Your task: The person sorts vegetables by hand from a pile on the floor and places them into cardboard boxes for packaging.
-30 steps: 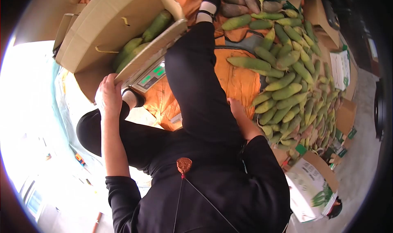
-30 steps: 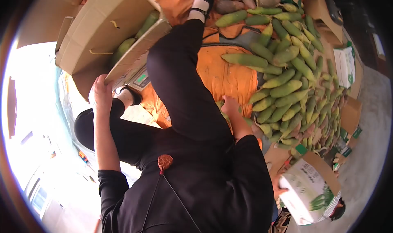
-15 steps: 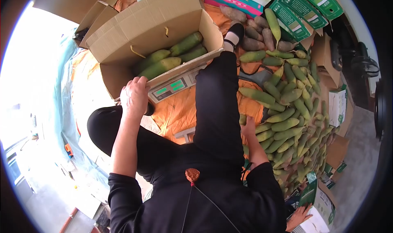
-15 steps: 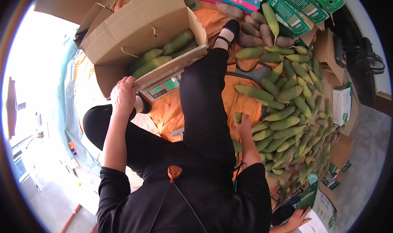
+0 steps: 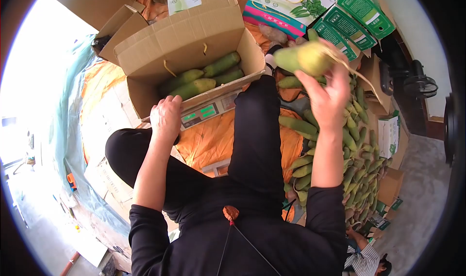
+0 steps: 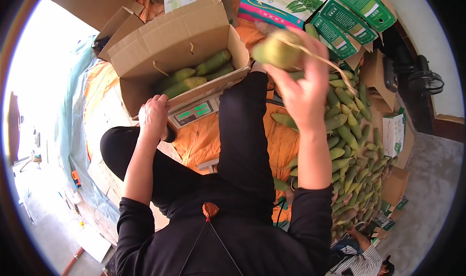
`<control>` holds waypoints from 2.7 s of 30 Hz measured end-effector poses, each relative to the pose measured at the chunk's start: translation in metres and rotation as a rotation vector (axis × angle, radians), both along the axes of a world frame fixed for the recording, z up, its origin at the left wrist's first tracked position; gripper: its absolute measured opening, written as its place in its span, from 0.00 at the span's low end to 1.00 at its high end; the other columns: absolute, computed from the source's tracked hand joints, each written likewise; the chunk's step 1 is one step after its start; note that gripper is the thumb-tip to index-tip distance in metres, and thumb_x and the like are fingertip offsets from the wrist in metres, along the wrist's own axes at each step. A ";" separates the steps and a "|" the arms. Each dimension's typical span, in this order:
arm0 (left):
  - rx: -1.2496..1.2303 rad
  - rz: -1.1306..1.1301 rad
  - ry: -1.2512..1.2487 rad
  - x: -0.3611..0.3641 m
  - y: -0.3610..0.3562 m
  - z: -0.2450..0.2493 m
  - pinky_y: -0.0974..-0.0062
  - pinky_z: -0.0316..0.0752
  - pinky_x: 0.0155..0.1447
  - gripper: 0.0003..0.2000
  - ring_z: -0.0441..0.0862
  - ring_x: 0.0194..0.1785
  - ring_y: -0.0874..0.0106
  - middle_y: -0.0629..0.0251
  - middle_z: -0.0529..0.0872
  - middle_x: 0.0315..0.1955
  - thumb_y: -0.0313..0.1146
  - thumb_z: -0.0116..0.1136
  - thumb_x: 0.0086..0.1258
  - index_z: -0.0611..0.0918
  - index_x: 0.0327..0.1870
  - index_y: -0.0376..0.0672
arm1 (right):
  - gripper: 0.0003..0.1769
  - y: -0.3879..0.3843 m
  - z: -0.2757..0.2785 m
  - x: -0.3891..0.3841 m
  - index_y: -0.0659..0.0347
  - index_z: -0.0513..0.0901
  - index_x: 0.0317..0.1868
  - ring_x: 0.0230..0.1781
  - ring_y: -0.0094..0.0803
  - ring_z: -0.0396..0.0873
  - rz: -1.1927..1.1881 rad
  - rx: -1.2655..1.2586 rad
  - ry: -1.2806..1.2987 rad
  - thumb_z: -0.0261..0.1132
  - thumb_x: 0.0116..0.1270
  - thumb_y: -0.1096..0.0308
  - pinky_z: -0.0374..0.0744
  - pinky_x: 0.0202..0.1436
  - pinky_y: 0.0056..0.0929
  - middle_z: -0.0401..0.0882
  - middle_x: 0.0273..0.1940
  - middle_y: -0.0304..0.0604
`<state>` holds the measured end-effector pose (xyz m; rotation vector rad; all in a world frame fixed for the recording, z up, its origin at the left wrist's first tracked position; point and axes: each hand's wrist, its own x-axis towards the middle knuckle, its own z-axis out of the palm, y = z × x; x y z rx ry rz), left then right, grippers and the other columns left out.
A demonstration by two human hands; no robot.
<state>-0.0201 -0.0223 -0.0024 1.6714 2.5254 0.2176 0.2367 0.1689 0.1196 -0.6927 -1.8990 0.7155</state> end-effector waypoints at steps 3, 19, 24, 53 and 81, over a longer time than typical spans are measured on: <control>0.006 -0.003 0.007 0.000 0.000 0.002 0.61 0.73 0.43 0.04 0.80 0.40 0.60 0.61 0.80 0.29 0.30 0.59 0.57 0.77 0.30 0.42 | 0.33 0.002 0.008 -0.050 0.58 0.75 0.55 0.49 0.43 0.74 0.162 0.196 -0.139 0.74 0.46 0.73 0.74 0.52 0.36 0.73 0.48 0.46; -0.094 0.007 0.024 0.001 0.005 0.007 0.60 0.75 0.45 0.06 0.80 0.44 0.58 0.60 0.82 0.35 0.31 0.60 0.58 0.77 0.33 0.43 | 0.18 0.010 -0.118 0.038 0.60 0.79 0.50 0.36 0.28 0.80 -0.132 -0.513 -0.185 0.68 0.58 0.71 0.78 0.40 0.27 0.81 0.41 0.42; -0.056 -0.014 -0.030 -0.006 0.003 -0.009 0.58 0.74 0.45 0.09 0.79 0.44 0.53 0.56 0.82 0.39 0.29 0.60 0.58 0.77 0.39 0.40 | 0.15 -0.052 -0.235 0.136 0.65 0.80 0.46 0.40 0.35 0.81 -0.279 -0.711 -0.368 0.65 0.59 0.69 0.77 0.44 0.33 0.83 0.38 0.48; 0.057 -0.107 -0.046 -0.016 -0.005 -0.021 0.61 0.73 0.44 0.11 0.80 0.42 0.52 0.50 0.82 0.38 0.30 0.56 0.63 0.77 0.44 0.37 | 0.17 -0.264 -0.333 0.319 0.61 0.80 0.43 0.50 0.49 0.76 -0.621 -1.118 -1.212 0.66 0.53 0.64 0.76 0.50 0.42 0.77 0.46 0.53; -0.016 -0.020 -0.030 0.003 0.001 0.009 0.61 0.73 0.46 0.07 0.80 0.42 0.58 0.59 0.81 0.33 0.31 0.60 0.58 0.78 0.35 0.41 | 0.28 -0.103 -0.265 0.208 0.65 0.72 0.55 0.51 0.47 0.75 -0.335 -0.646 -0.534 0.69 0.51 0.75 0.73 0.53 0.38 0.75 0.49 0.51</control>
